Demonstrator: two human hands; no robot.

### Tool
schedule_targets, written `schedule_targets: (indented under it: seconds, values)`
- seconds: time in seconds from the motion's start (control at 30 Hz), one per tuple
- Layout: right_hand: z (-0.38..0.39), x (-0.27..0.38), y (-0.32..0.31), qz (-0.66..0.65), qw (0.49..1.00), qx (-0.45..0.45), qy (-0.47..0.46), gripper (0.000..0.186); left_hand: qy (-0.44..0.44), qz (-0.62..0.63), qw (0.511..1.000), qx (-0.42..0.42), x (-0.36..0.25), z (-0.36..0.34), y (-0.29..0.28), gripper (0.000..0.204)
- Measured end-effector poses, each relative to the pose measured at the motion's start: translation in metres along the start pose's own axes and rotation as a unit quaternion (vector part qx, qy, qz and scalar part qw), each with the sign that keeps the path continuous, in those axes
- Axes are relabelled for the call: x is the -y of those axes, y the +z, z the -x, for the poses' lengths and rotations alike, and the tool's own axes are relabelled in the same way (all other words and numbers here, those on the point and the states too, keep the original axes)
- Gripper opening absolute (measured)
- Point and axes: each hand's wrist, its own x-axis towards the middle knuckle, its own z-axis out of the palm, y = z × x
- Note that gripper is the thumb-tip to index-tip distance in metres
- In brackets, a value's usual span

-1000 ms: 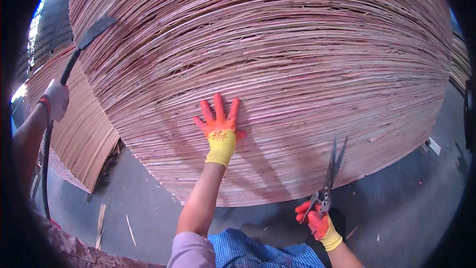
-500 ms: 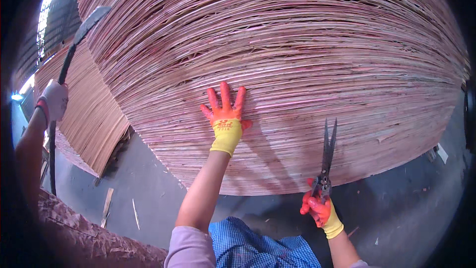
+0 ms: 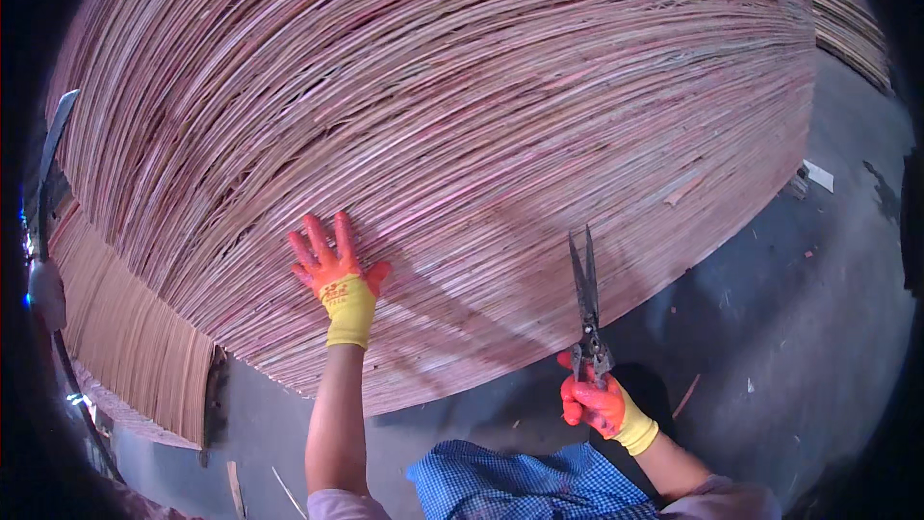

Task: Trimming the edges and separating layers of a large stack of plywood sheets using scissors.

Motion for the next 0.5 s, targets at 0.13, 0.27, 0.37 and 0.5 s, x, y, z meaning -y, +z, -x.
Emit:
schedule_targets:
  seconds: [0.13, 0.27, 0.37, 0.5]
  values:
    - [0.013, 0.004, -0.007, -0.008, 1.0, -0.006, -0.01, 0.068, 0.012, 0.012, 1.0, -0.02, 0.001, 0.004, 0.001, 0.122]
    - [0.018, 0.01, -0.023, -0.011, 0.999, 0.0, -0.034, 0.072, 0.033, 0.004, 0.998, -0.048, 0.004, 0.001, 0.002, 0.122]
    - [0.025, 0.021, -0.027, -0.021, 0.999, -0.022, -0.038, 0.069, 0.032, 0.002, 0.999, -0.042, -0.002, 0.001, 0.001, 0.121]
    - [0.025, 0.029, -0.036, -0.062, 0.996, -0.028, -0.049, 0.069, 0.053, 0.005, 0.997, -0.057, -0.002, 0.001, 0.0, 0.117]
